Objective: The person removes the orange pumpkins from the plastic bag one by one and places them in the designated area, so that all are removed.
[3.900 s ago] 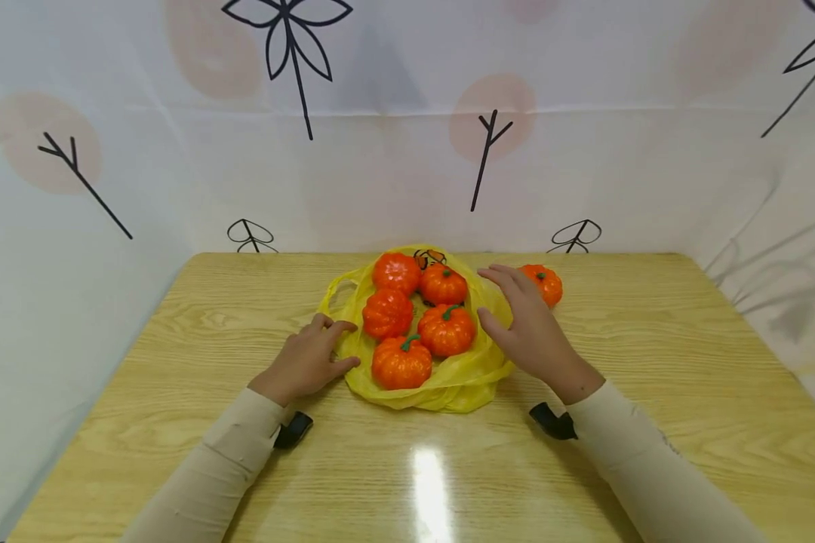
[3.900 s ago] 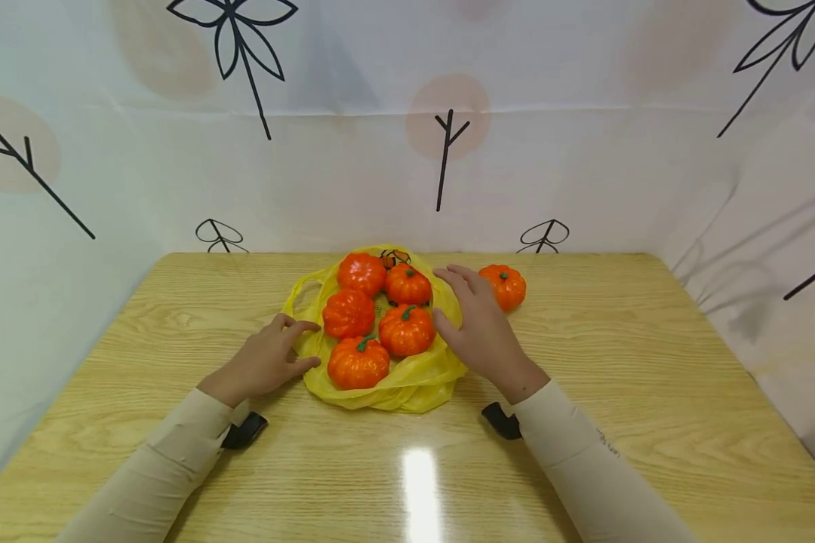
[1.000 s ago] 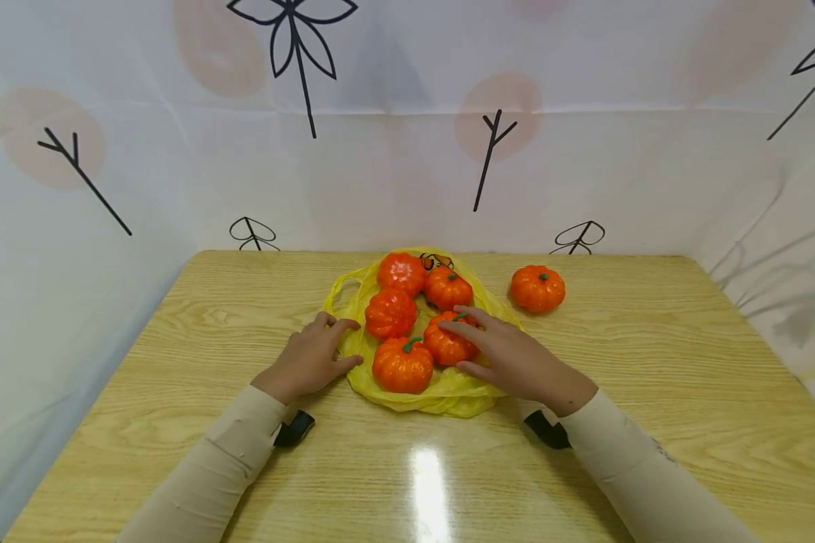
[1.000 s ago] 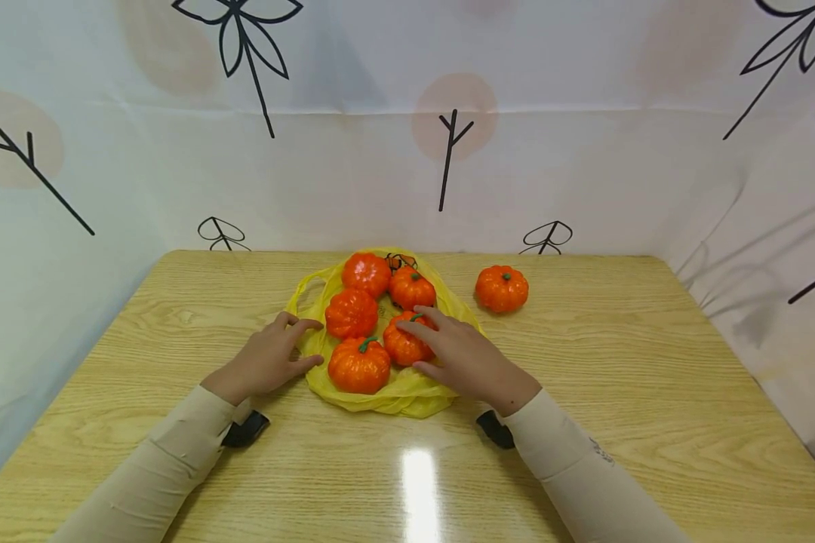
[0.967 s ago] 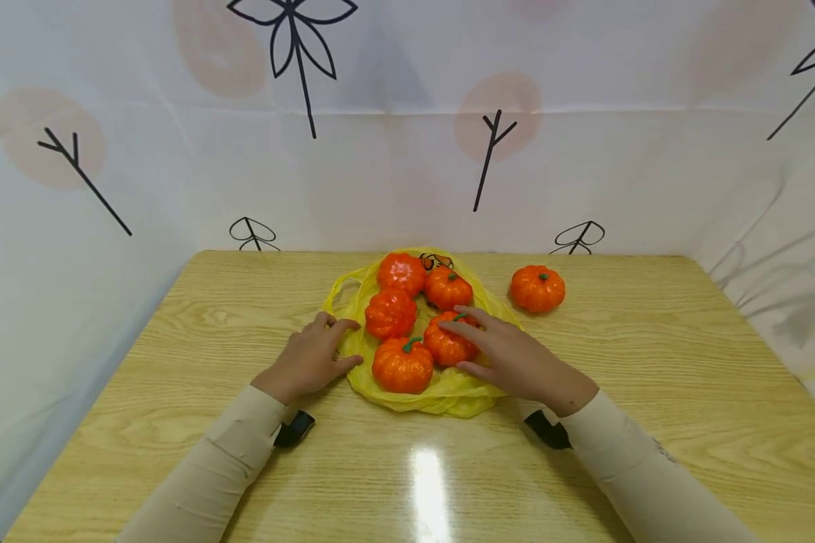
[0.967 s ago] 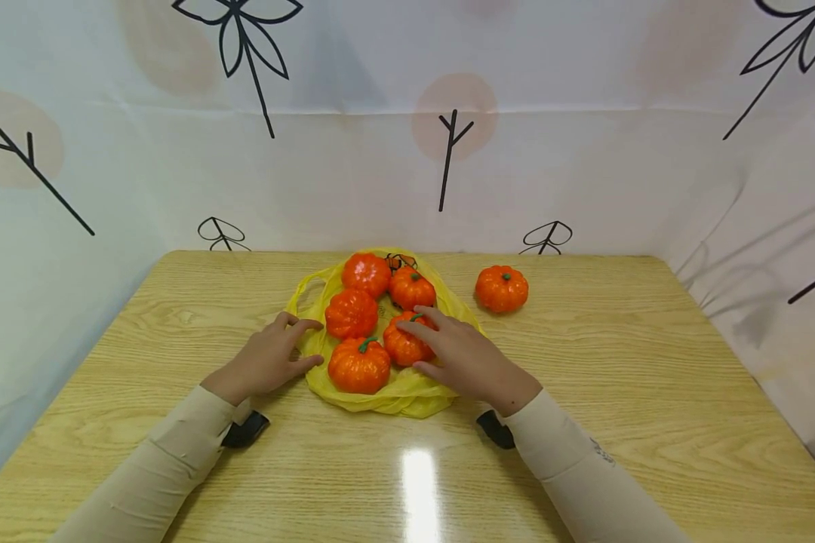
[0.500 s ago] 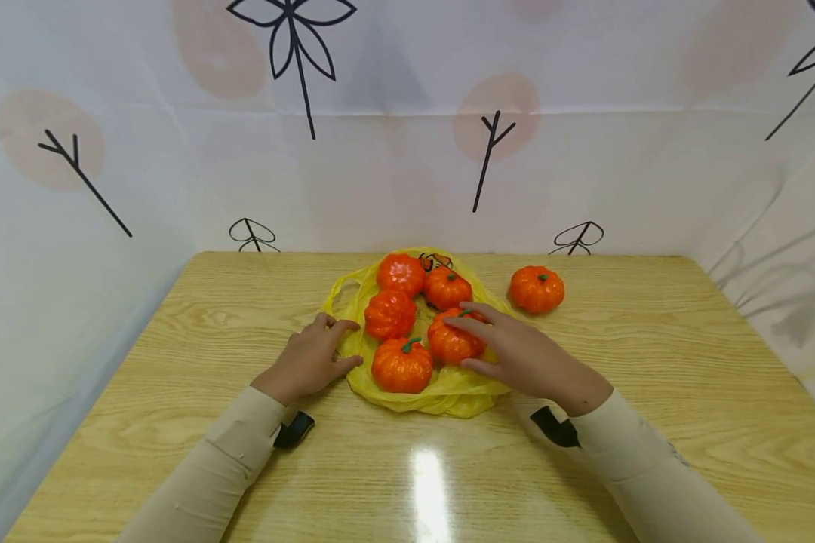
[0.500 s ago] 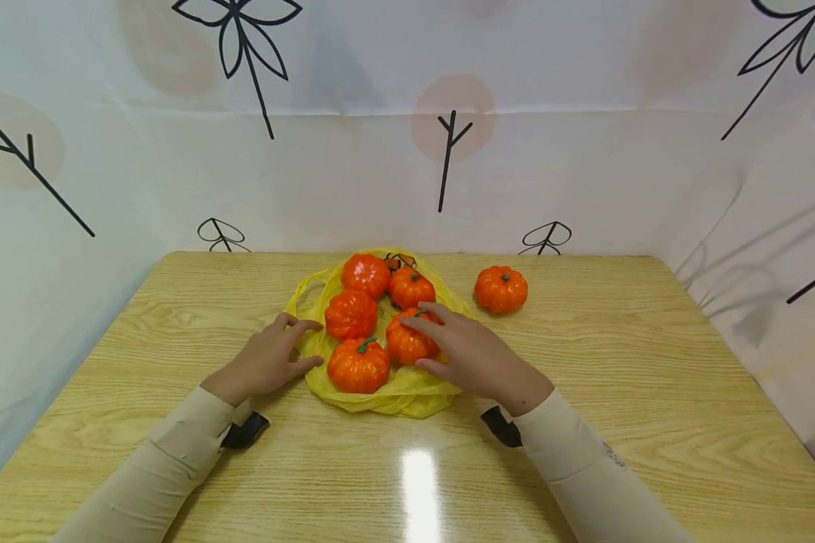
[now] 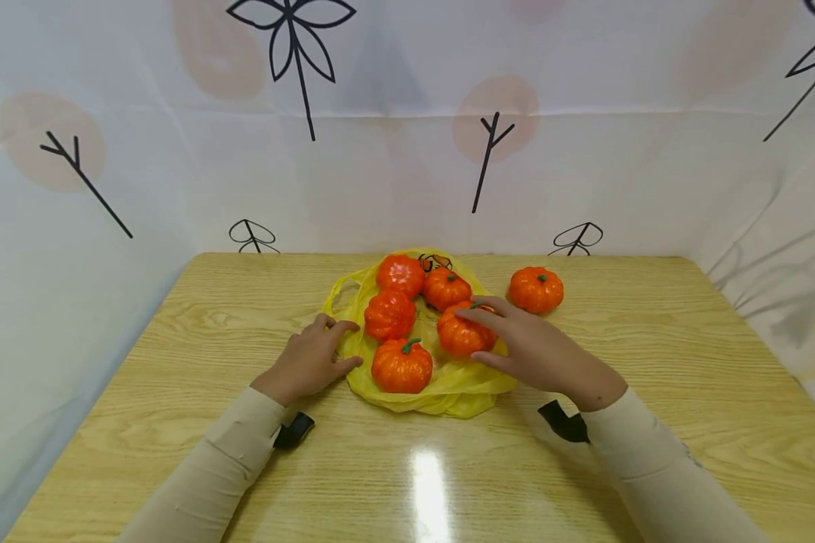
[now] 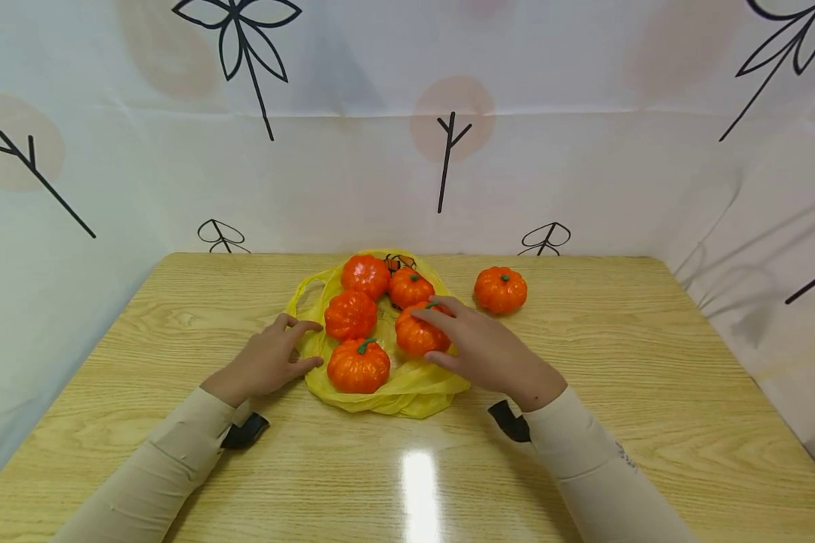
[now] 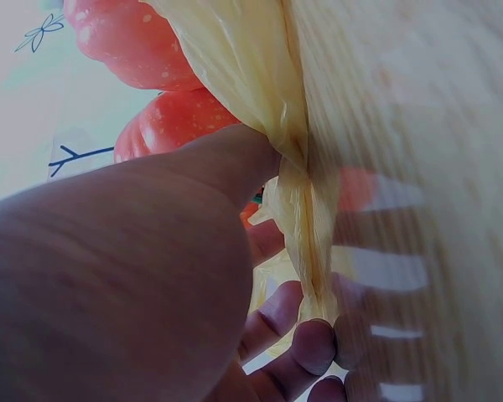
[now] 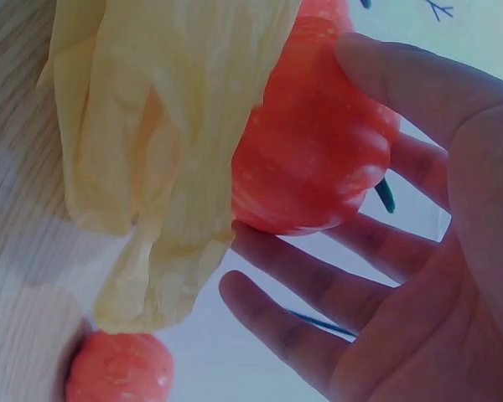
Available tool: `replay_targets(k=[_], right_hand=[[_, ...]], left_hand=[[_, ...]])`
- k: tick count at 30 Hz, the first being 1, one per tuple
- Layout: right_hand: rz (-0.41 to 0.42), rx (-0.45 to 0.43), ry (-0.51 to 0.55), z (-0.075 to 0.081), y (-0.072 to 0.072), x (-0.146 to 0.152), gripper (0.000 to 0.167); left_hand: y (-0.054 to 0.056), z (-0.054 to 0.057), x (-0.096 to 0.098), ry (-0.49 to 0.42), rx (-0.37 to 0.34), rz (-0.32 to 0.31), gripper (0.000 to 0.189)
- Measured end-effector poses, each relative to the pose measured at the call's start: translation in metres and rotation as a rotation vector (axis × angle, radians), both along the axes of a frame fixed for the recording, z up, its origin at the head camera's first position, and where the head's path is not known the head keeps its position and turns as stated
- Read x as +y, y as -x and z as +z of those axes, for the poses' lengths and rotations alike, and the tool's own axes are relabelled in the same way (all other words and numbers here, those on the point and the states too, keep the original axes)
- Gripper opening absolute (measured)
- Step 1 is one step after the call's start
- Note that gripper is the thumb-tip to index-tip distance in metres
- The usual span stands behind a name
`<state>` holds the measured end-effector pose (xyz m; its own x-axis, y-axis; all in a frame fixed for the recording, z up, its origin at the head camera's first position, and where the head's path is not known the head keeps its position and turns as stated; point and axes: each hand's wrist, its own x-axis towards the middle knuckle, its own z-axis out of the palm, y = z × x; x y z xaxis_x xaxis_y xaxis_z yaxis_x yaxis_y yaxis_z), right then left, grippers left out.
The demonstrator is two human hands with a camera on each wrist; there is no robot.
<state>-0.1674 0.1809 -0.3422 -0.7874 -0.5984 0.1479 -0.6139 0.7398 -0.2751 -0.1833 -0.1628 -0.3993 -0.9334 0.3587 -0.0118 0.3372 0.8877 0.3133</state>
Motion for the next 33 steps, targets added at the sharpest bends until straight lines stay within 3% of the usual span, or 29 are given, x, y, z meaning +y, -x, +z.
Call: replay_targets(k=[14, 25, 33], right_hand=[[-0.043, 0.028, 0.036, 0.006, 0.007, 0.012, 0.061], [-0.143, 0.054, 0.048, 0.006, 0.011, 0.017, 0.063], [-0.196, 0.121, 0.089, 0.002, 0.016, 0.026, 0.062]], left_hand=[[0.000, 0.000, 0.000, 0.004, 0.010, -0.002, 0.054], [0.000, -0.001, 0.000, 0.000, 0.012, 0.000, 0.054], [-0.001, -0.001, 0.000, -0.005, 0.015, 0.006, 0.053]])
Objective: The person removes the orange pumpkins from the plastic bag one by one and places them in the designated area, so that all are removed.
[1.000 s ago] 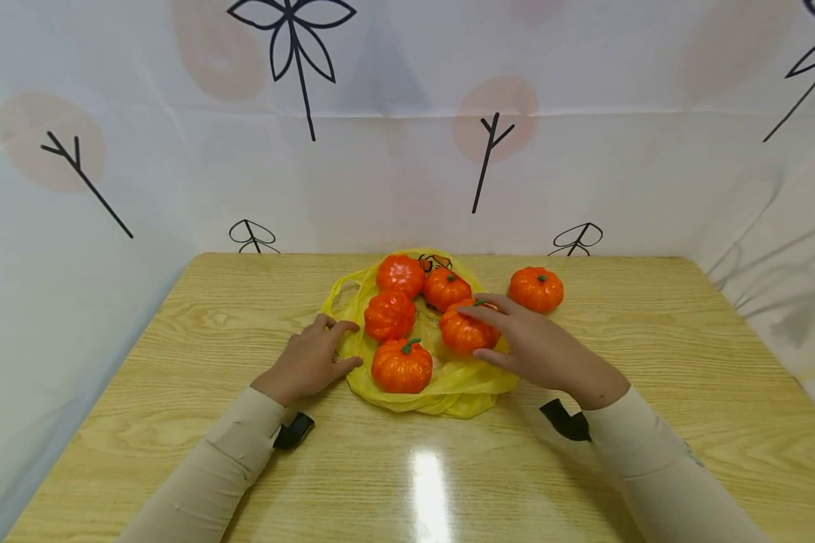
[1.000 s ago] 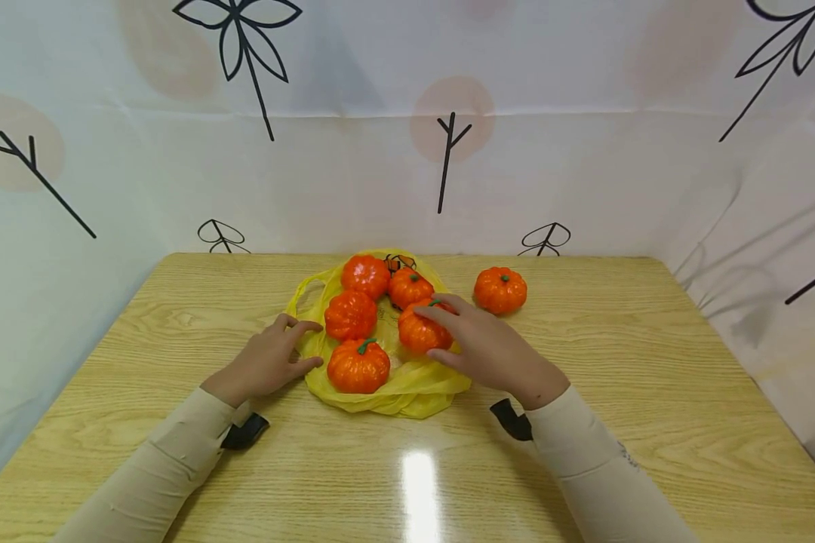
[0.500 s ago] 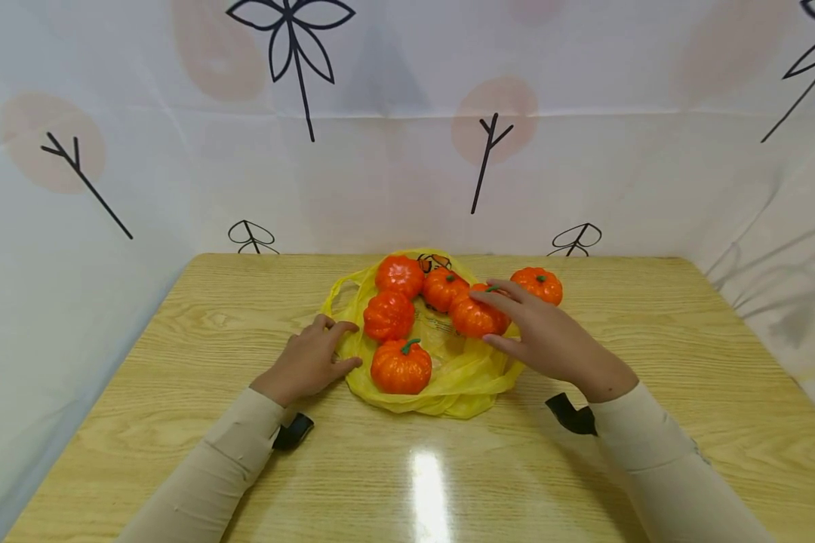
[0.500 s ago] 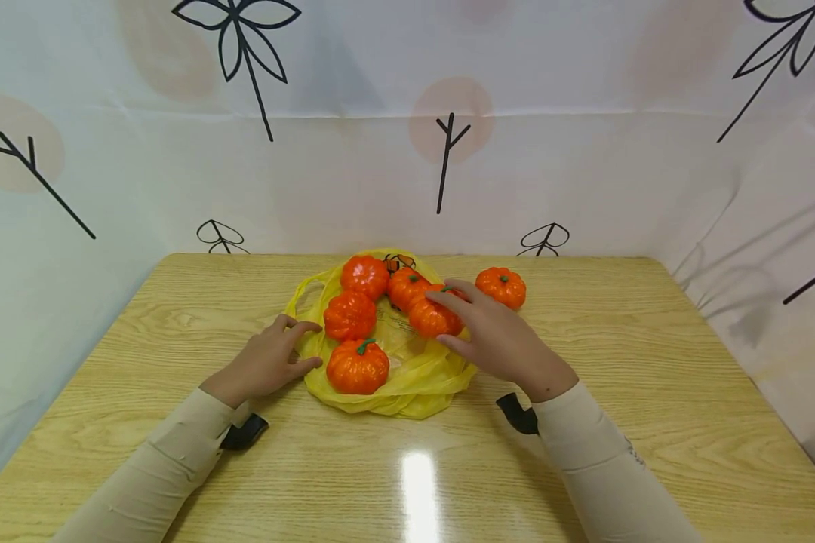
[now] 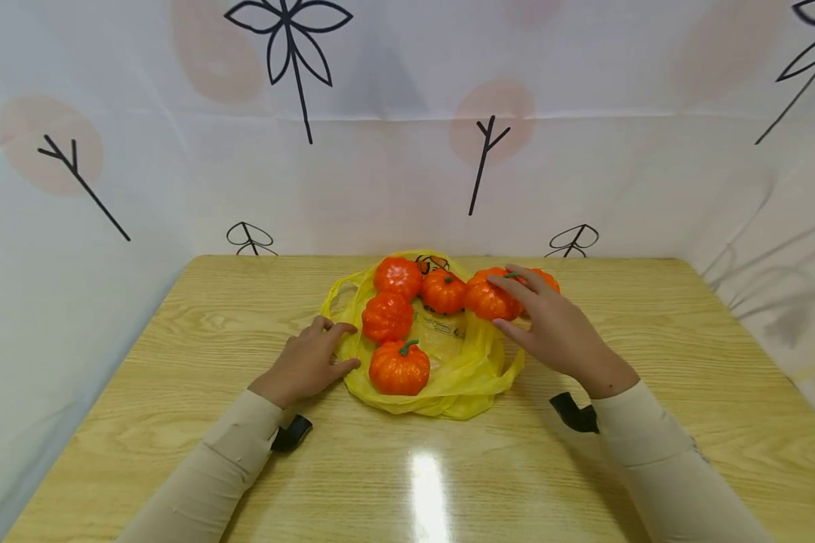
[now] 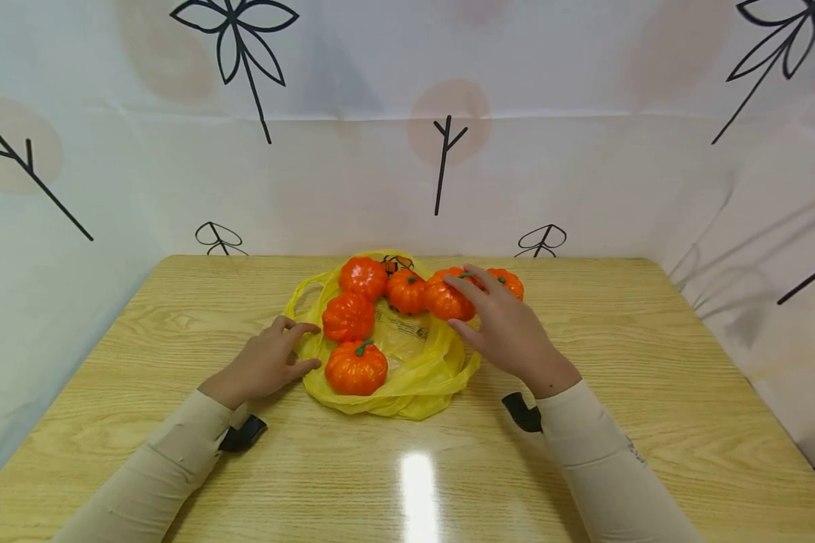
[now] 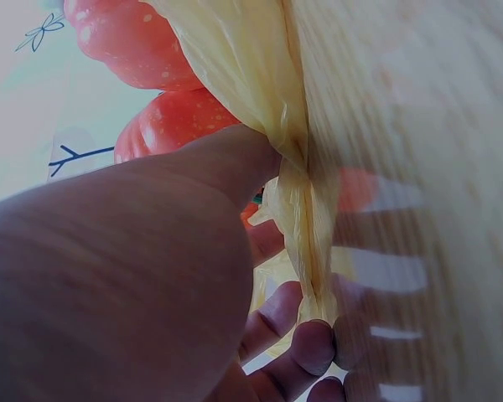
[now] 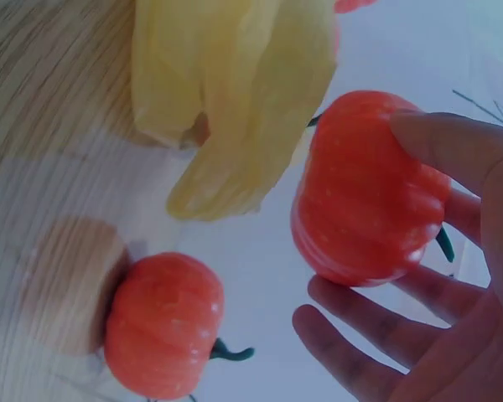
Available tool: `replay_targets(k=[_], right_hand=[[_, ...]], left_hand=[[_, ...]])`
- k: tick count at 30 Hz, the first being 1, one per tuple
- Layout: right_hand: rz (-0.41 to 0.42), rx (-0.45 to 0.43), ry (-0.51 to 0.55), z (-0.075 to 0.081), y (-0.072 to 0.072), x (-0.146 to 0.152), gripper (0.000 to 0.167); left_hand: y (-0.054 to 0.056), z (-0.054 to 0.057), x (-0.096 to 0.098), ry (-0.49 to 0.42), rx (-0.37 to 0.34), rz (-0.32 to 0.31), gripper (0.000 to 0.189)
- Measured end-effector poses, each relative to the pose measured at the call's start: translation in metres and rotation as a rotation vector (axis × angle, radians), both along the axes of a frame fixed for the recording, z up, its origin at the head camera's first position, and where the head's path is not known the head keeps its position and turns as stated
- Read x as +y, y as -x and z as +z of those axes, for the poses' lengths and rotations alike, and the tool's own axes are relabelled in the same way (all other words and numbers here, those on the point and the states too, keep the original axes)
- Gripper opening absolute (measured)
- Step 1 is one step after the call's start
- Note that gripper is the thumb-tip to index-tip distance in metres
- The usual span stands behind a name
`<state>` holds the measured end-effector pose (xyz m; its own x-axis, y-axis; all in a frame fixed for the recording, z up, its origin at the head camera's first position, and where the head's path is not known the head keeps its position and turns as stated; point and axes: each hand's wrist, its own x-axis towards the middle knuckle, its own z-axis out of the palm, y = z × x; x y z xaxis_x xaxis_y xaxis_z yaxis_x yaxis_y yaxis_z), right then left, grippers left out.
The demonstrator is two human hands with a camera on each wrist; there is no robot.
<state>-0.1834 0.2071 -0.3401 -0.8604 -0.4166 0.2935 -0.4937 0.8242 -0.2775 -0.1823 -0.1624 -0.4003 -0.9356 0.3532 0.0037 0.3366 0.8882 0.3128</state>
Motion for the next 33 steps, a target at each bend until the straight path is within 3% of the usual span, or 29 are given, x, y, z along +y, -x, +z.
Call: replay_targets(k=[17, 23, 33], right_hand=[[-0.187, 0.062, 0.137, -0.009, 0.015, 0.031, 0.059], [-0.218, 0.104, 0.199, -0.009, 0.018, 0.040, 0.055], [-0.285, 0.092, 0.218, -0.010, 0.021, 0.052, 0.059]], left_hand=[[0.000, 0.000, -0.001, 0.006, -0.008, 0.009, 0.054], [0.001, -0.003, -0.001, 0.012, -0.013, 0.009, 0.055], [0.002, -0.003, -0.001, 0.014, -0.002, 0.008, 0.054]])
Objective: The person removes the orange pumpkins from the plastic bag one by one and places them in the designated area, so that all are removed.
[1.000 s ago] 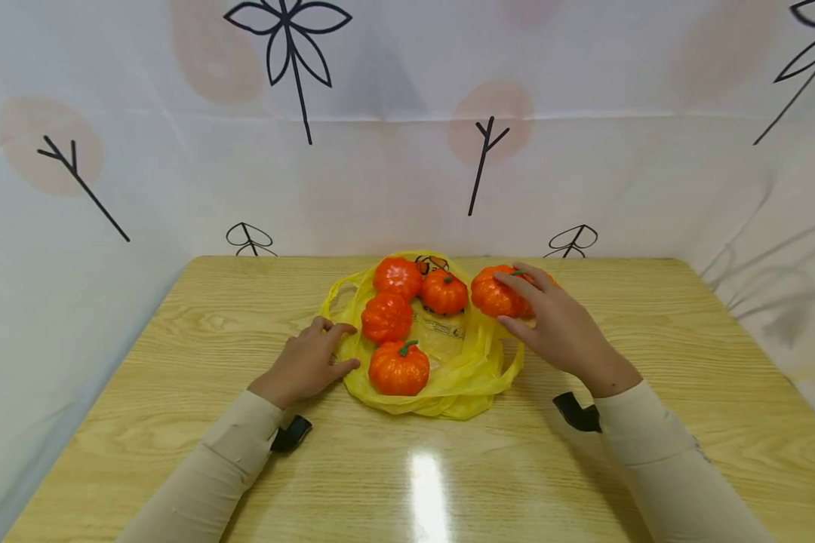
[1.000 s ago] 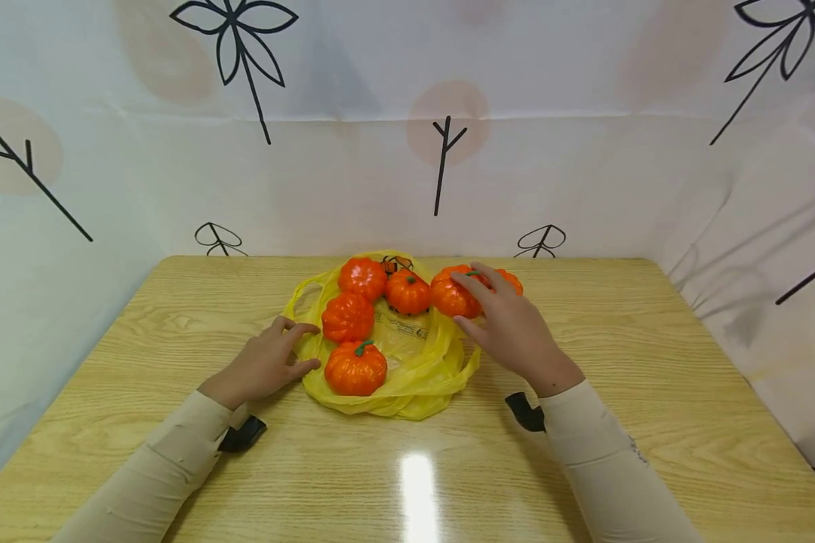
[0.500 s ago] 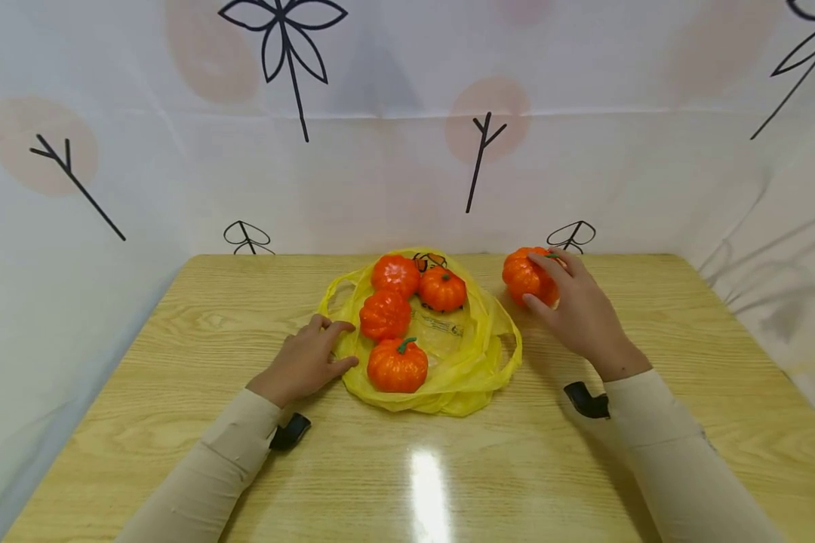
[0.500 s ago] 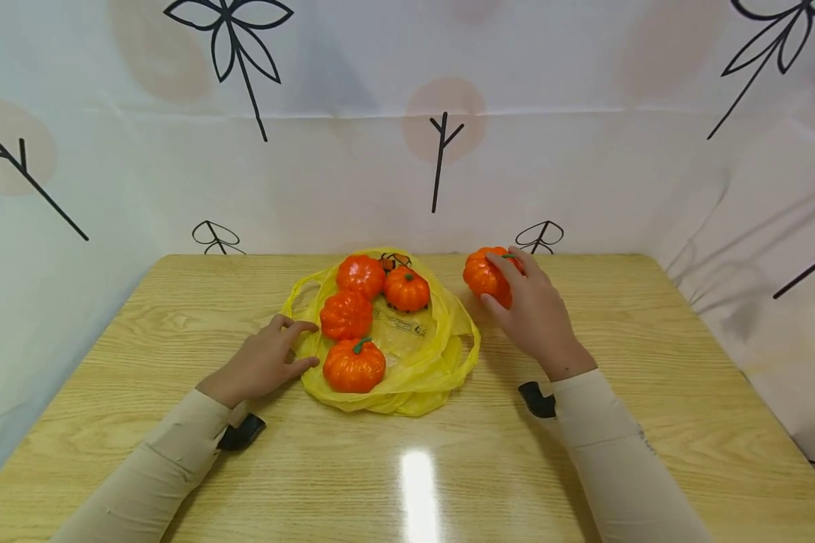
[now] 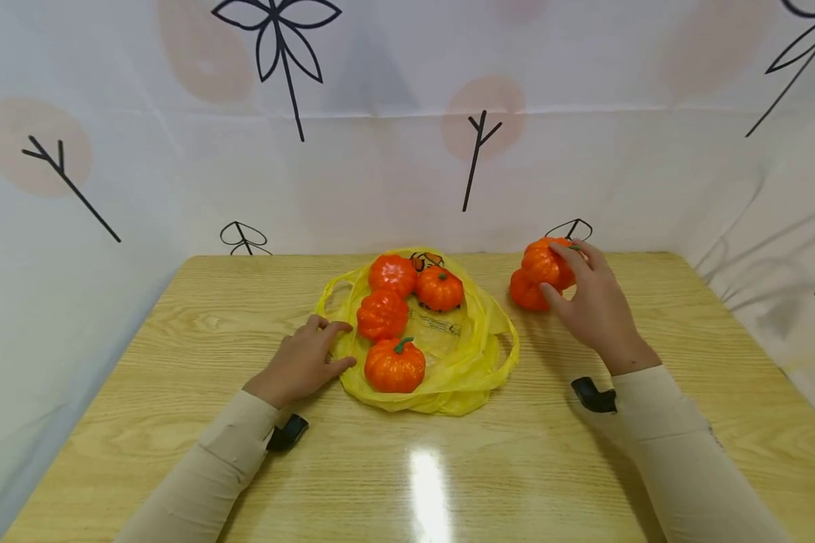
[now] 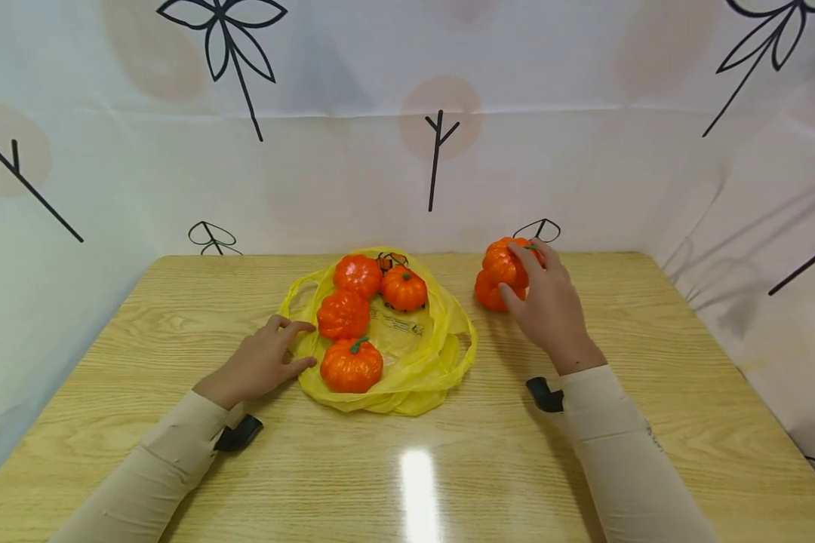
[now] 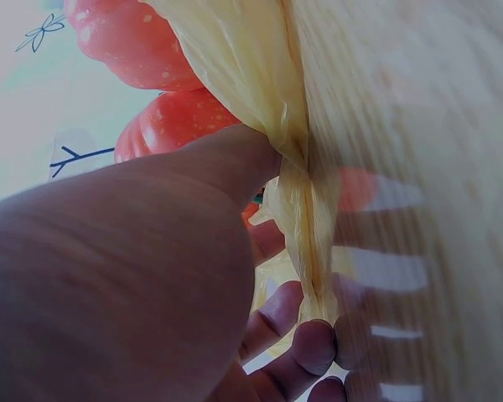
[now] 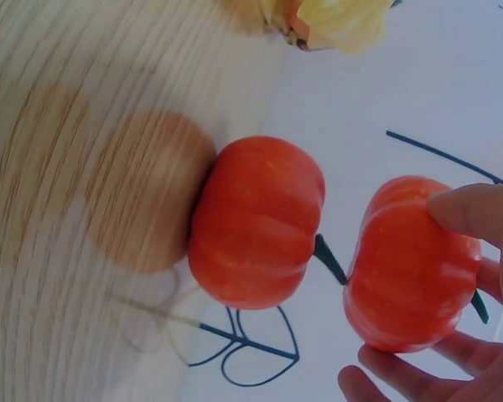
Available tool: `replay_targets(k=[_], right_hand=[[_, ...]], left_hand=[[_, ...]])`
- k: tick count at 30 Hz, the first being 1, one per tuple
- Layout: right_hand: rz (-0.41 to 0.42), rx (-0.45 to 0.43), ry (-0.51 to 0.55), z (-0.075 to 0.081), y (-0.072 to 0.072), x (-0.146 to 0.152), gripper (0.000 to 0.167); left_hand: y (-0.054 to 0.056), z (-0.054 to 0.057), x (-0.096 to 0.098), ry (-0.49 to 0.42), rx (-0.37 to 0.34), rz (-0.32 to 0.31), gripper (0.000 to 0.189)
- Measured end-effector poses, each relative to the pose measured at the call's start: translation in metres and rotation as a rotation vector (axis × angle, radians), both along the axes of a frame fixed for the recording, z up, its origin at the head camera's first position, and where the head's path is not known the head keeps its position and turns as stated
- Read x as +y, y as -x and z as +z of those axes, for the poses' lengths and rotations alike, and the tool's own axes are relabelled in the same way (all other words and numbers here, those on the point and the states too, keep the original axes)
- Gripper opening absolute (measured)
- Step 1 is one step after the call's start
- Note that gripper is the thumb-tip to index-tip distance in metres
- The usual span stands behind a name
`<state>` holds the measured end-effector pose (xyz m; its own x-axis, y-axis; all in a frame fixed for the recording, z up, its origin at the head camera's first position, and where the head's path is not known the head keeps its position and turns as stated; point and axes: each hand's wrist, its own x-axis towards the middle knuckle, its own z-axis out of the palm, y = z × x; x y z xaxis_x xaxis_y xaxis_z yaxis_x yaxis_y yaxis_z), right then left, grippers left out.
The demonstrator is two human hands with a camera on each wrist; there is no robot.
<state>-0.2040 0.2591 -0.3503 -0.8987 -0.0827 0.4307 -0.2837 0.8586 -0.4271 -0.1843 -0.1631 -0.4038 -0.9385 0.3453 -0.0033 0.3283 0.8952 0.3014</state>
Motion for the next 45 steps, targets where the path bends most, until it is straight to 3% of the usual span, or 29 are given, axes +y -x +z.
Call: replay_targets(k=[11, 32, 45], right_hand=[[-0.068, -0.021, 0.041, 0.001, 0.001, 0.008, 0.061], [-0.187, -0.067, 0.077, -0.003, 0.003, 0.028, 0.062], [-0.223, -0.182, 0.031, -0.012, 0.008, 0.040, 0.064]], left_hand=[[-0.002, 0.004, 0.001, -0.005, 0.000, -0.010, 0.055], [0.000, 0.002, 0.000, 0.006, 0.003, -0.005, 0.055], [-0.002, 0.002, 0.001, 0.000, 0.000, -0.005, 0.055]])
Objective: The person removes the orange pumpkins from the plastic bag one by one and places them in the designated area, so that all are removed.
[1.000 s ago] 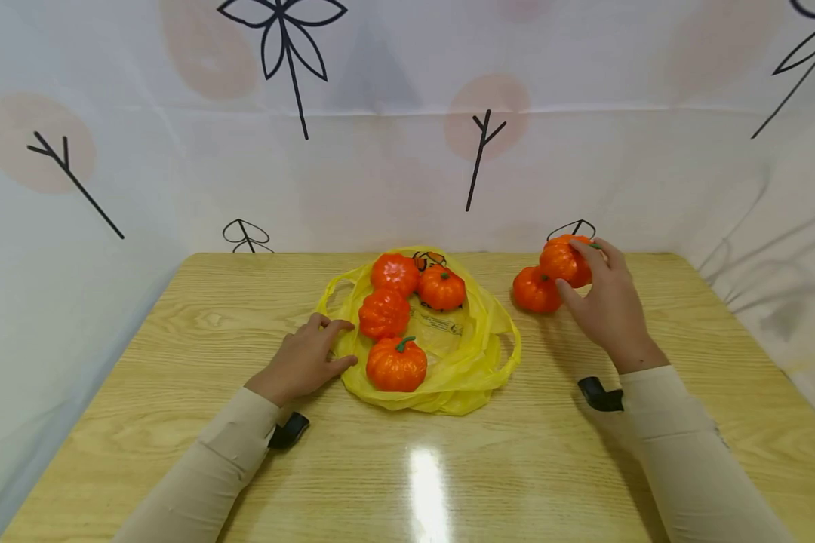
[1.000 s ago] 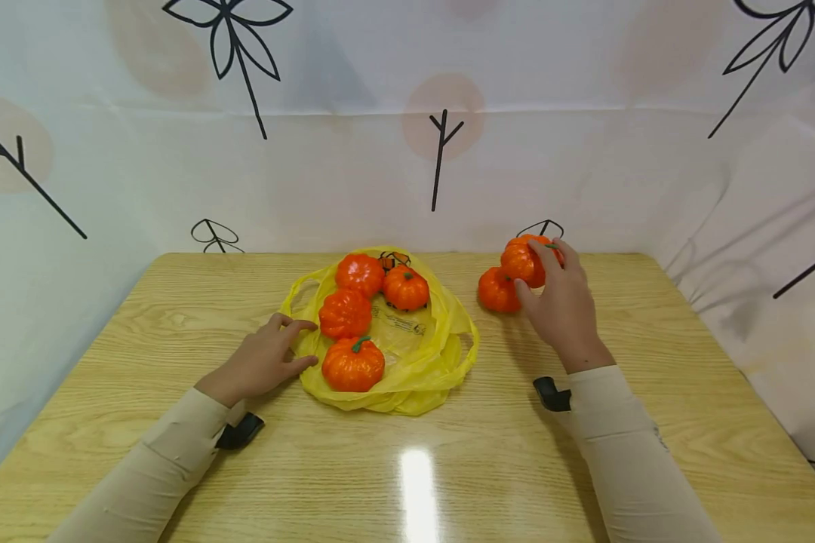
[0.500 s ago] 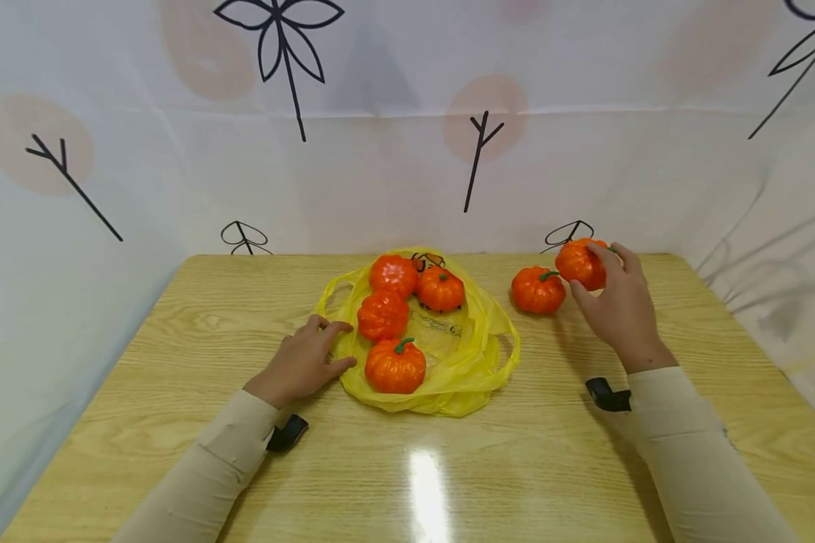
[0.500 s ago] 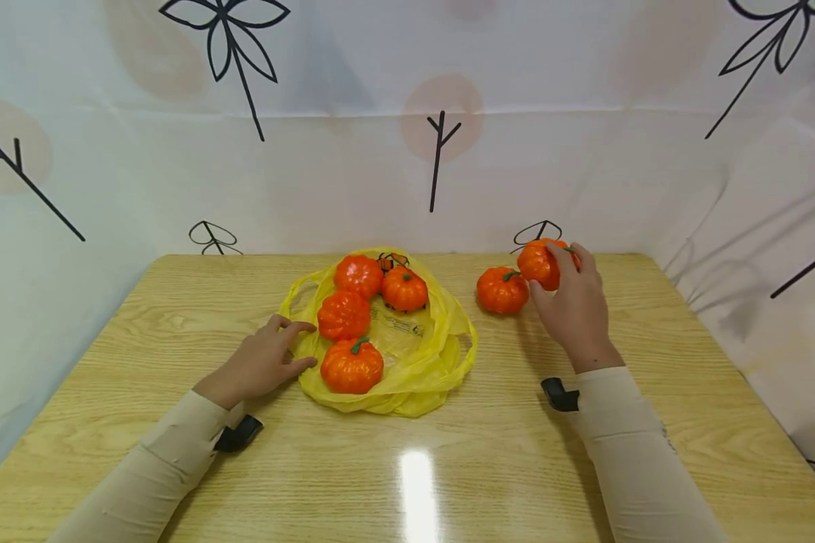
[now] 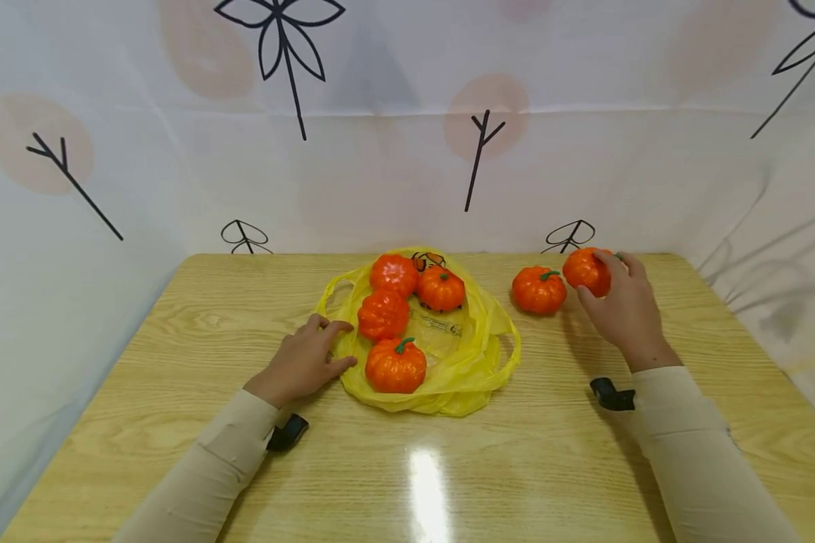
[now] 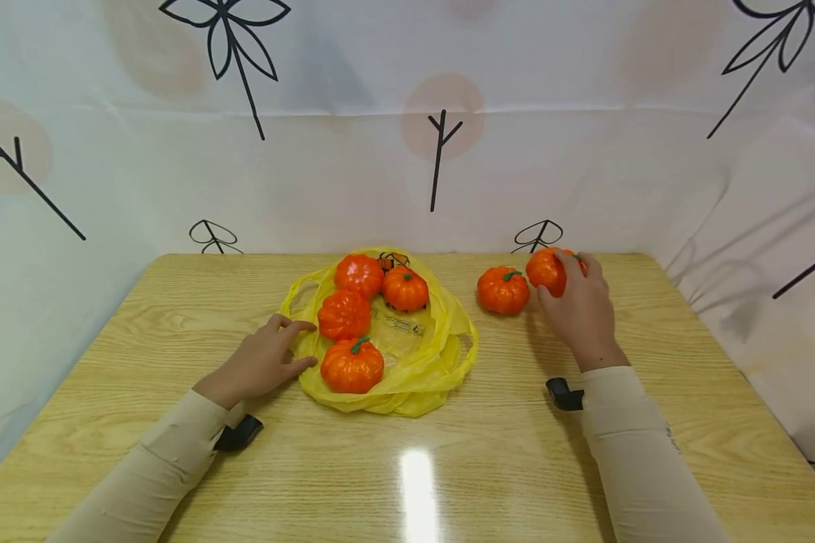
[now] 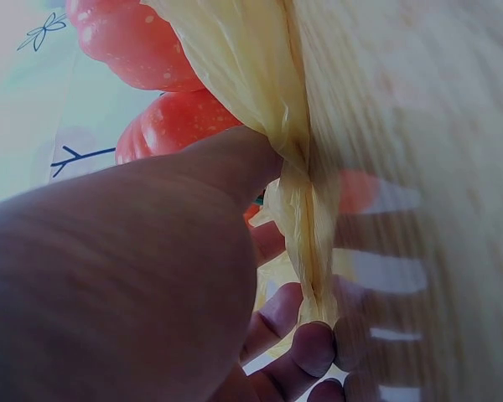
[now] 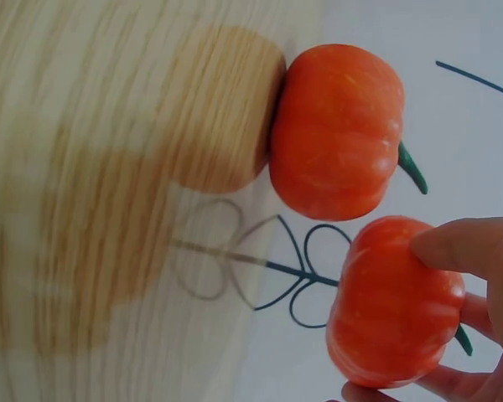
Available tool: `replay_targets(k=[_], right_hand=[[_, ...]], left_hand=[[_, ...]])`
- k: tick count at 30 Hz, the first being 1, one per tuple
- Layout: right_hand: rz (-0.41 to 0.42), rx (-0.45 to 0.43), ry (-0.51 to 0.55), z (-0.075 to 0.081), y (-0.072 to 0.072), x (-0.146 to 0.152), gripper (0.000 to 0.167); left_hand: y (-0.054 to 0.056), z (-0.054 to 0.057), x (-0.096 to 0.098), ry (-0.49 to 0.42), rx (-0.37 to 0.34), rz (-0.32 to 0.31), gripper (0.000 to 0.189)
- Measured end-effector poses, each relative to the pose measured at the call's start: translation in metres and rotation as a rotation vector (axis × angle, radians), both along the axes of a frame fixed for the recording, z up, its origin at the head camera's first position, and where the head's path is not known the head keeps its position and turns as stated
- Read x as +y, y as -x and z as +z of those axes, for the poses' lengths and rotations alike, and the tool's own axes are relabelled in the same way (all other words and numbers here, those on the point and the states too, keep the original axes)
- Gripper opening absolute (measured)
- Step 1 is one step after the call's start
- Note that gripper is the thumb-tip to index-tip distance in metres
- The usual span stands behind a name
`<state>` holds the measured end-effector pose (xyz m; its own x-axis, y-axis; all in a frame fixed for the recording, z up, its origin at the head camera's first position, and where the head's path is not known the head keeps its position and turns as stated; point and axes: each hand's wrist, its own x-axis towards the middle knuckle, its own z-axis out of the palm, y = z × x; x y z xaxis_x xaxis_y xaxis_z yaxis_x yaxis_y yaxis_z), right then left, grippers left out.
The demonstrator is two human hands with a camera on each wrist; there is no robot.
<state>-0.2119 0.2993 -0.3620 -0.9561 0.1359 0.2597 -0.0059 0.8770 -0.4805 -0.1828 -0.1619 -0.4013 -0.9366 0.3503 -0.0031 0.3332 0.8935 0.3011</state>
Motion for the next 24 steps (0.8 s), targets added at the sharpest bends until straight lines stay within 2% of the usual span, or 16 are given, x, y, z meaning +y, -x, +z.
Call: replay_targets(k=[17, 24], right_hand=[[0.049, -0.154, 0.040, -0.009, 0.005, 0.014, 0.066], [0.065, -0.170, 0.010, -0.014, 0.008, 0.017, 0.065]], left_hand=[[0.000, -0.001, -0.001, 0.000, 0.001, 0.001, 0.055], [-0.001, 0.000, -0.001, -0.002, -0.001, 0.000, 0.054]])
